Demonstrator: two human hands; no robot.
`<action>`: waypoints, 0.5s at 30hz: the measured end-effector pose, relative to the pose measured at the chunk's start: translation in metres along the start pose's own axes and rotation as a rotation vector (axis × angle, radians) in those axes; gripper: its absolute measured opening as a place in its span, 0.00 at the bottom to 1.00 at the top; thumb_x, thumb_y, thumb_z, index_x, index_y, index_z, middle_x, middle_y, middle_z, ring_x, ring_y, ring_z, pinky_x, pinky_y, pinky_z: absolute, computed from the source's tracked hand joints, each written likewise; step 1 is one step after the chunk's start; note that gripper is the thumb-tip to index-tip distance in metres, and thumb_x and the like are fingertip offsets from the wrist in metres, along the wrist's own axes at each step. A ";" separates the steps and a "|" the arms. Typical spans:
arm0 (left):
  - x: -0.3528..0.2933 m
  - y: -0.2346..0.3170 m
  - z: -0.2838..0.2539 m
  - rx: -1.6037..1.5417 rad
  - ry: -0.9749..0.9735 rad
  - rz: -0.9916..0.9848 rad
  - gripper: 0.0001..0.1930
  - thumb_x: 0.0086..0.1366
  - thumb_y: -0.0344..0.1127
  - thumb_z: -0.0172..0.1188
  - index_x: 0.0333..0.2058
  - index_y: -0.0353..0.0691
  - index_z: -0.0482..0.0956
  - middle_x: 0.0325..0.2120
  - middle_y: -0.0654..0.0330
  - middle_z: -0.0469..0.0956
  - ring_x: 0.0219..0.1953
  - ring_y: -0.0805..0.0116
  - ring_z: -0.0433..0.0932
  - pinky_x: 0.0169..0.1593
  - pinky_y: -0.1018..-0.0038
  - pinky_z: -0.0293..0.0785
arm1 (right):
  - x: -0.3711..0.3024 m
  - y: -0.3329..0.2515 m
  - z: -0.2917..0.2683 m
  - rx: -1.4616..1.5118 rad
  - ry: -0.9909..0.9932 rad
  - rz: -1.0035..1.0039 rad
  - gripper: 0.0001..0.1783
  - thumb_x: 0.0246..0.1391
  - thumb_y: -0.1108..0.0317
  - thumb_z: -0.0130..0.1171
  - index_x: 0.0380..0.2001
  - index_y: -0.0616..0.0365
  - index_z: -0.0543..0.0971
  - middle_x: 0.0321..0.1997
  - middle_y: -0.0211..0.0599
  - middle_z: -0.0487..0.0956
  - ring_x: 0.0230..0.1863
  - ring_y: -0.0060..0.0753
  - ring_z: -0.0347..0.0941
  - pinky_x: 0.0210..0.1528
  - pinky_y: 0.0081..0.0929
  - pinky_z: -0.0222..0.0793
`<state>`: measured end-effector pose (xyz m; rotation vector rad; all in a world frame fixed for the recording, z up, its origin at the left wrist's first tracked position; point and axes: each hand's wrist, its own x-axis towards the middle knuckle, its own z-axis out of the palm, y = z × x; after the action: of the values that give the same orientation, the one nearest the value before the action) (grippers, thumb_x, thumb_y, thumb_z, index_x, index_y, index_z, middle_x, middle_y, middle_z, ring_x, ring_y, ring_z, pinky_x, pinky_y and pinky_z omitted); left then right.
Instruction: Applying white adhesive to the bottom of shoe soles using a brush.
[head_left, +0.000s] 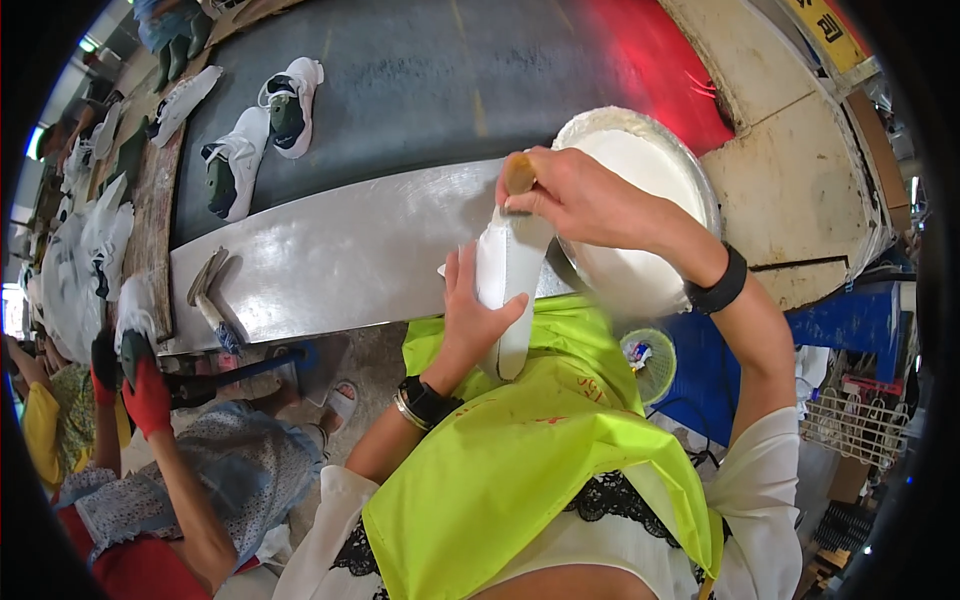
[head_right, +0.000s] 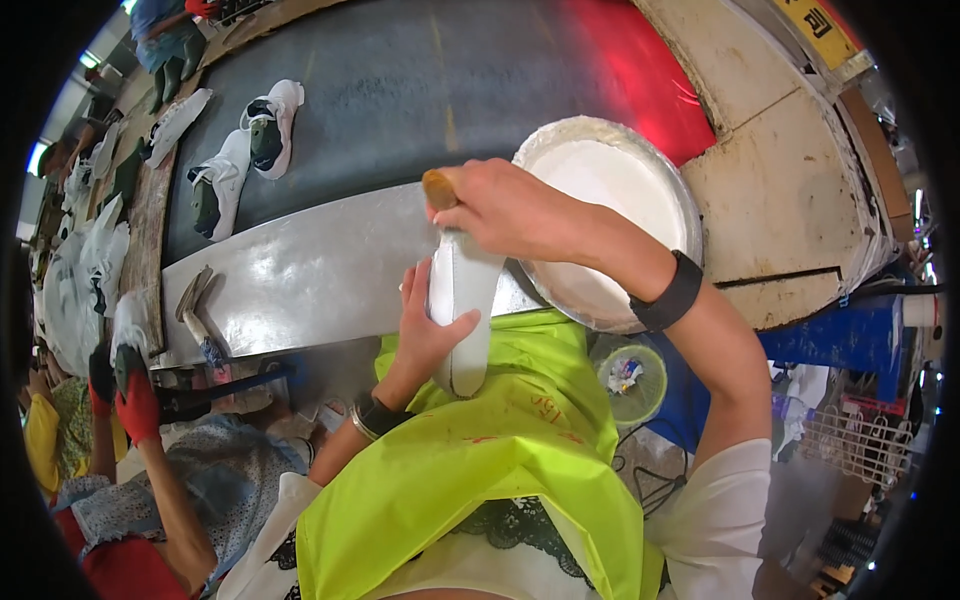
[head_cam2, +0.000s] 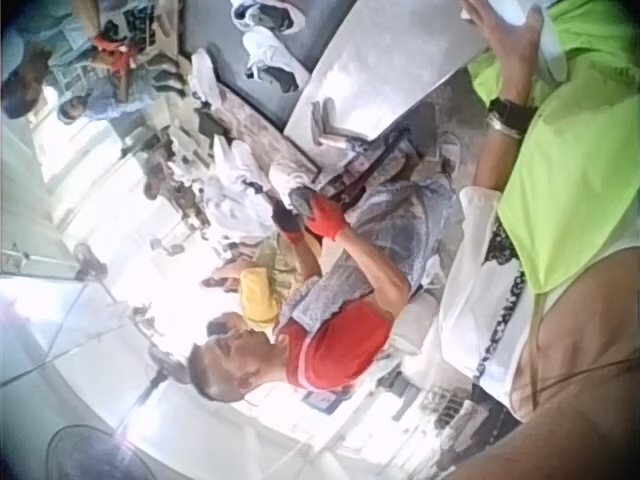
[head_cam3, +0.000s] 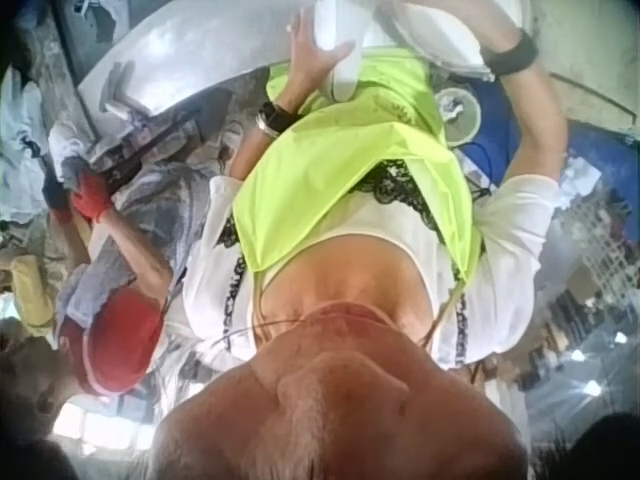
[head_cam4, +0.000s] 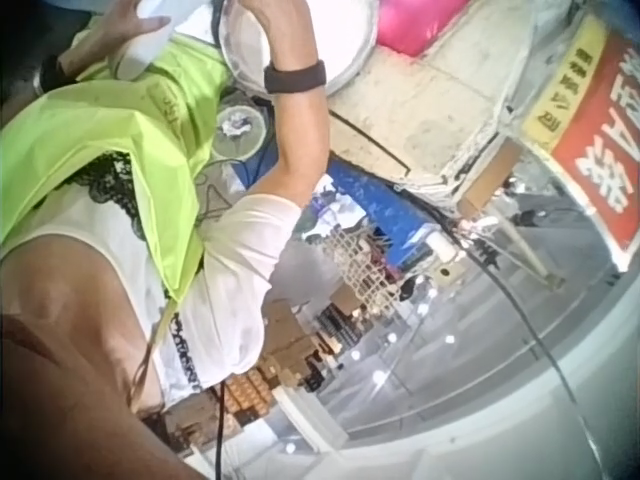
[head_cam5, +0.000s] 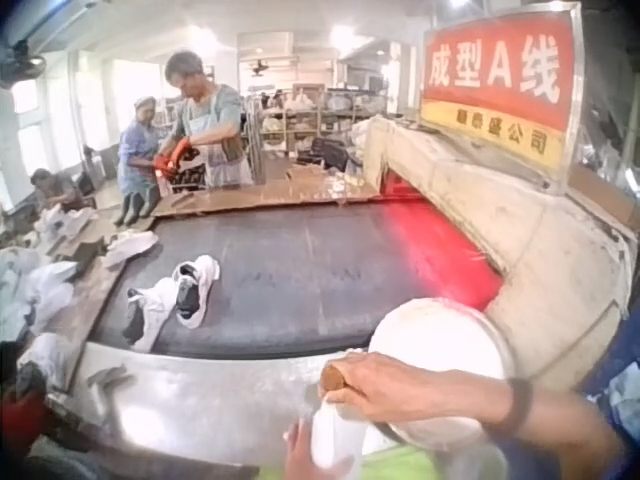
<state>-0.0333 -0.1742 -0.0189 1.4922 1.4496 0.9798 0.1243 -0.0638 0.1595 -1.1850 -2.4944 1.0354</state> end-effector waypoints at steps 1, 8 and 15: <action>0.001 0.001 0.000 -0.016 0.000 -0.012 0.49 0.45 0.42 0.71 0.63 0.33 0.55 0.60 0.35 0.54 0.63 0.37 0.55 0.63 0.54 0.57 | 0.000 -0.002 0.000 -0.063 -0.071 0.009 0.09 0.58 0.67 0.53 0.36 0.62 0.75 0.32 0.44 0.79 0.35 0.39 0.76 0.40 0.32 0.69; 0.006 0.000 -0.019 -0.185 -0.143 0.015 0.44 0.49 0.38 0.68 0.63 0.36 0.56 0.59 0.44 0.57 0.63 0.49 0.59 0.62 0.59 0.60 | 0.004 0.041 -0.008 0.146 0.381 -0.022 0.09 0.59 0.68 0.53 0.37 0.63 0.76 0.31 0.41 0.80 0.34 0.34 0.77 0.40 0.29 0.70; 0.003 0.003 -0.036 -0.574 -0.218 -0.216 0.37 0.55 0.32 0.64 0.63 0.38 0.57 0.56 0.53 0.65 0.56 0.65 0.68 0.57 0.67 0.67 | -0.043 0.044 0.073 0.133 0.664 0.030 0.10 0.57 0.66 0.55 0.36 0.61 0.78 0.31 0.45 0.80 0.34 0.40 0.77 0.40 0.31 0.71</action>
<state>-0.0652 -0.1697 -0.0032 0.9665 1.0304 0.9605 0.1475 -0.1141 0.0814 -1.2667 -1.8693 0.6508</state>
